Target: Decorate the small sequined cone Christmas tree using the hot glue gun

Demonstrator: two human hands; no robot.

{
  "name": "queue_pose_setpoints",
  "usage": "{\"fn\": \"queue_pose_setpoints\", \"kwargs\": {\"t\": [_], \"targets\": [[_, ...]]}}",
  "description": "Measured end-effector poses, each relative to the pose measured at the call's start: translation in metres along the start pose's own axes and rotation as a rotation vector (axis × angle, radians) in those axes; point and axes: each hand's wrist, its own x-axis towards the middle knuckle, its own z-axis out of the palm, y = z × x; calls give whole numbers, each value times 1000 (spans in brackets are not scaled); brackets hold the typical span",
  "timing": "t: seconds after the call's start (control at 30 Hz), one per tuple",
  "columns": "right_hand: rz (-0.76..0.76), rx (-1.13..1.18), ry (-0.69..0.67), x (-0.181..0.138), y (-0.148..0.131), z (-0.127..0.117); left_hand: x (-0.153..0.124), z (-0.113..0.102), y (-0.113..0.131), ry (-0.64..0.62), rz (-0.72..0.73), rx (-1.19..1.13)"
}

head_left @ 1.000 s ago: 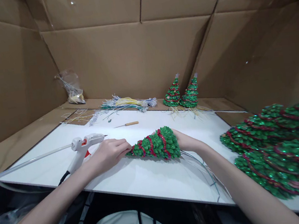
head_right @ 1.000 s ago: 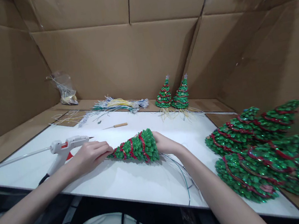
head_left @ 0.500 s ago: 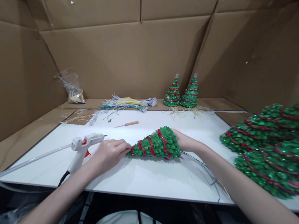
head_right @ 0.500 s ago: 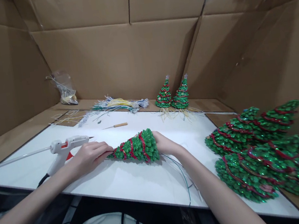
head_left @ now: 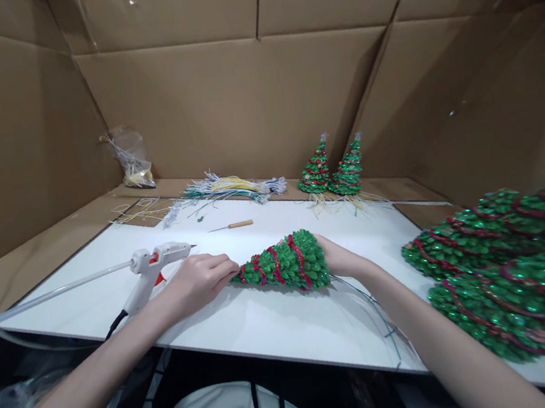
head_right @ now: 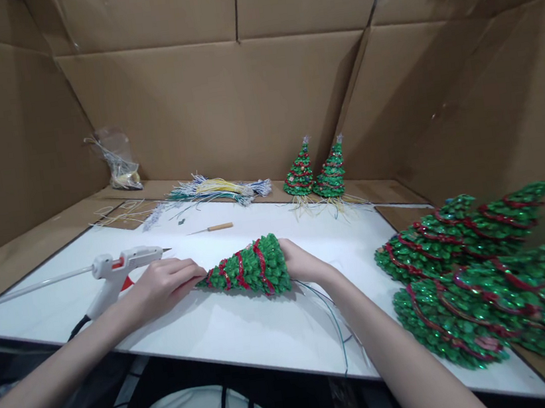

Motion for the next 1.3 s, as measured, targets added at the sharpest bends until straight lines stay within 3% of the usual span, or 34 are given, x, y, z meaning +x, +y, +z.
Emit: {"fn": "queue_pose_setpoints", "kwargs": {"t": [1.3], "targets": [[-30, 27, -6, -2, -3, 1, -5, 4, -2, 84, 4, -27]]}}
